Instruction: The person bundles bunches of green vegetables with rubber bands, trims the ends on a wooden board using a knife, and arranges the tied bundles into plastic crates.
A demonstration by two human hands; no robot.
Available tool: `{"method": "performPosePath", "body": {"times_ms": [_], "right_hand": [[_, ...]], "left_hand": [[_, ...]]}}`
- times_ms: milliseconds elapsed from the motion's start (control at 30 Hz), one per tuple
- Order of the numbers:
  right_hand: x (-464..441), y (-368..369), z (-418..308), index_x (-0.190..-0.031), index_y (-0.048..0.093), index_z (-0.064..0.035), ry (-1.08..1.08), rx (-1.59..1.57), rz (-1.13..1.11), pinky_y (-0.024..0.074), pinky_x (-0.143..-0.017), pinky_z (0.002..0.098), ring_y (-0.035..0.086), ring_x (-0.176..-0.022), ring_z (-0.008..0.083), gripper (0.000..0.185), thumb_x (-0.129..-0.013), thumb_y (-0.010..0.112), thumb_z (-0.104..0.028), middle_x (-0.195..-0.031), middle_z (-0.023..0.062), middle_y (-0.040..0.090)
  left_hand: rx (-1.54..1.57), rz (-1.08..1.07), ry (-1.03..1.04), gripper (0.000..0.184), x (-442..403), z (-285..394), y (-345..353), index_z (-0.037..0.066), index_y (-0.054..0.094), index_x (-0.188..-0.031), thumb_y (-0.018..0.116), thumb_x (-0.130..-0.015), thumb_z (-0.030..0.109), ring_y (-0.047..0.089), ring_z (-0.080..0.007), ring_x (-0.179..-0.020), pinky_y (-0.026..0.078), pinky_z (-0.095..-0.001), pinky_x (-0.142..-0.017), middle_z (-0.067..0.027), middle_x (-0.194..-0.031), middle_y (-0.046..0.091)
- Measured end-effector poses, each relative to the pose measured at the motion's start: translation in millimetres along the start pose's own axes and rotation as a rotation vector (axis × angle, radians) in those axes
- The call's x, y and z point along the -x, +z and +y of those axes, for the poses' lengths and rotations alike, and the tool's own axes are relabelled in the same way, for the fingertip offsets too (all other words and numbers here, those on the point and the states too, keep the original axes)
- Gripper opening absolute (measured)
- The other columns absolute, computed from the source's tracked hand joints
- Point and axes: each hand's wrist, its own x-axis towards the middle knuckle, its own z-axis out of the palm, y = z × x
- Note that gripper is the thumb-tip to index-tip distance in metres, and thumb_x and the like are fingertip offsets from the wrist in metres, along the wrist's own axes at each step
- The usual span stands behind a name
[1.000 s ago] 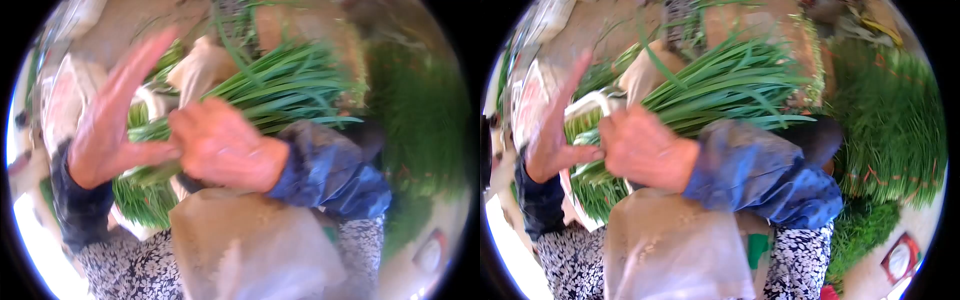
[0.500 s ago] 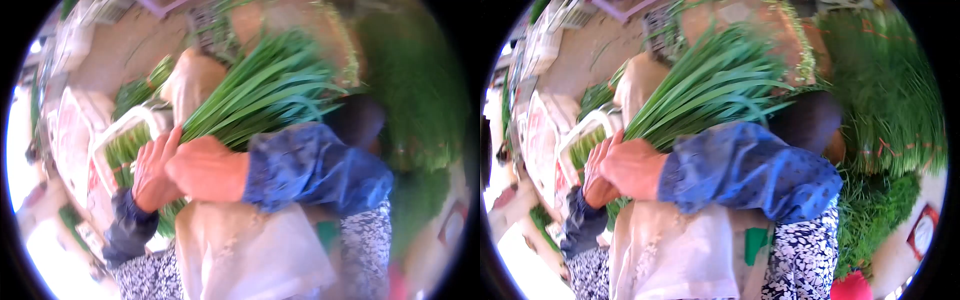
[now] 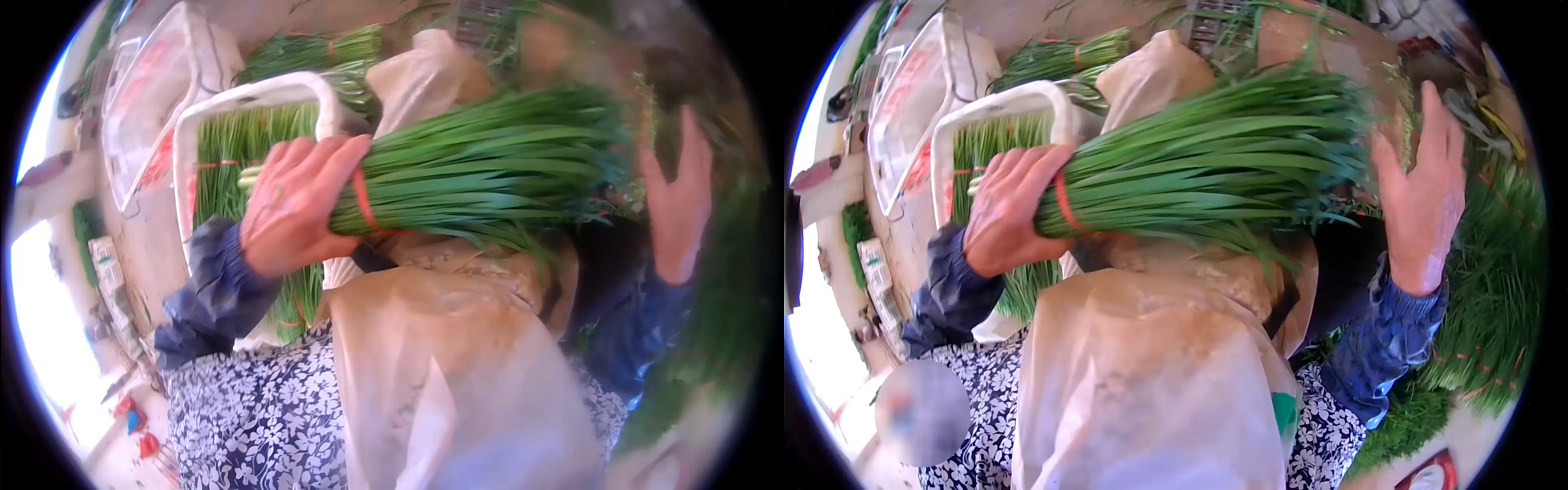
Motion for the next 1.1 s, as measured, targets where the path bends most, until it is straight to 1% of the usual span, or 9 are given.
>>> {"method": "performPosePath", "body": {"times_ms": [100, 200, 267, 400, 533, 633, 700, 900, 1100], "right_hand": [[11, 11, -15, -0.113, 0.067, -0.0024, -0.323, -0.130, 0.208, 0.0522, -0.089, 0.0380, 0.065, -0.099, 0.0338, 0.034, -0.081, 0.057, 0.003, -0.107, 0.0165, 0.068], [59, 39, -45, -0.095, 0.067, -0.0062, -0.533, -0.671, -0.177, 0.0539, -0.081, 0.0400, 0.065, -0.091, 0.0298, 0.022, -0.075, 0.062, 0.001, -0.097, 0.0099, 0.066], [77, 55, -61, -0.098, 0.066, -0.0011, -0.584, -0.606, -0.237, 0.0516, -0.080, 0.0404, 0.064, -0.093, 0.0311, 0.029, -0.069, 0.065, -0.002, -0.099, 0.0118, 0.064], [72, 84, -72, -0.094, 0.063, -0.0015, -0.654, -0.636, -0.181, 0.0504, -0.078, 0.0395, 0.061, -0.091, 0.0290, 0.027, -0.068, 0.064, -0.012, -0.097, 0.0103, 0.062], [67, 84, -84, -0.094, 0.061, -0.0030, -0.814, -0.782, -0.091, 0.0478, -0.074, 0.0398, 0.057, -0.084, 0.0275, 0.029, -0.069, 0.067, -0.017, -0.092, 0.0096, 0.057], [51, 106, -90, -0.107, 0.059, -0.0032, -0.464, -0.458, 0.054, 0.0458, -0.078, 0.0409, 0.056, -0.091, 0.0288, 0.047, -0.068, 0.073, -0.024, -0.102, 0.0118, 0.056], [56, 117, -74, -0.121, 0.057, -0.0011, -0.373, -0.496, -0.147, 0.0422, -0.086, 0.0397, 0.055, -0.096, 0.0284, 0.067, -0.066, 0.080, -0.032, -0.108, 0.0140, 0.055], [81, 119, -66, -0.120, 0.058, -0.0013, -0.339, -0.512, -0.254, 0.0411, -0.087, 0.0393, 0.054, -0.097, 0.0285, 0.065, -0.067, 0.079, -0.031, -0.110, 0.0135, 0.055], [65, 108, -67, -0.126, 0.057, -0.0063, -0.339, -0.511, -0.185, 0.0462, -0.082, 0.0411, 0.056, -0.094, 0.0296, 0.064, -0.072, 0.076, -0.034, -0.132, 0.0140, 0.052]], "left_hand": [[0.036, -0.153, -0.115, 0.097, 13, -20, -1, 0.001, 0.045, -0.138, 0.086, -0.054, 0.023, 0.055, -0.0356, -0.112, 0.041, -0.0446, -0.099, -0.0165, -0.124, 0.057], [0.219, -0.296, -0.174, 0.100, 2, -21, 0, -0.001, 0.041, -0.142, 0.088, -0.059, 0.031, 0.054, -0.0380, -0.120, 0.041, -0.0432, -0.103, -0.0208, -0.129, 0.056], [0.401, -0.252, -0.185, 0.103, -23, -19, 11, -0.005, 0.037, -0.145, 0.088, -0.064, 0.034, 0.053, -0.0387, -0.124, 0.041, -0.0404, -0.105, -0.0263, -0.135, 0.052], [0.309, -0.064, -0.031, 0.094, -86, -23, 41, -0.006, 0.036, -0.144, 0.085, -0.071, 0.029, 0.057, -0.0347, -0.121, 0.042, -0.0383, -0.105, -0.0256, -0.131, 0.056], [0.775, -0.142, -0.200, 0.085, -117, -19, 51, -0.003, 0.039, -0.142, 0.082, -0.071, 0.013, 0.062, -0.0199, -0.108, 0.048, -0.0335, -0.098, -0.0155, -0.119, 0.066], [1.086, -0.101, -0.300, 0.070, -125, -19, 38, -0.002, 0.044, -0.138, 0.073, -0.075, 0.005, 0.062, -0.0171, -0.107, 0.048, -0.0326, -0.096, -0.0124, -0.118, 0.065], [1.055, 0.053, -0.292, 0.058, -128, -30, 26, -0.003, 0.049, -0.133, 0.066, -0.077, 0.000, 0.063, -0.0174, -0.103, 0.049, -0.0329, -0.093, -0.0123, -0.115, 0.066], [1.174, 0.206, -0.388, 0.052, -123, -35, 30, -0.004, 0.051, -0.128, 0.061, -0.077, -0.004, 0.065, -0.0215, -0.100, 0.051, -0.0337, -0.091, -0.0145, -0.114, 0.066], [1.248, 0.193, -0.350, 0.054, -125, -28, 29, -0.003, 0.051, -0.128, 0.062, -0.076, -0.004, 0.065, -0.0217, -0.099, 0.051, -0.0336, -0.091, -0.0144, -0.114, 0.066]]}}
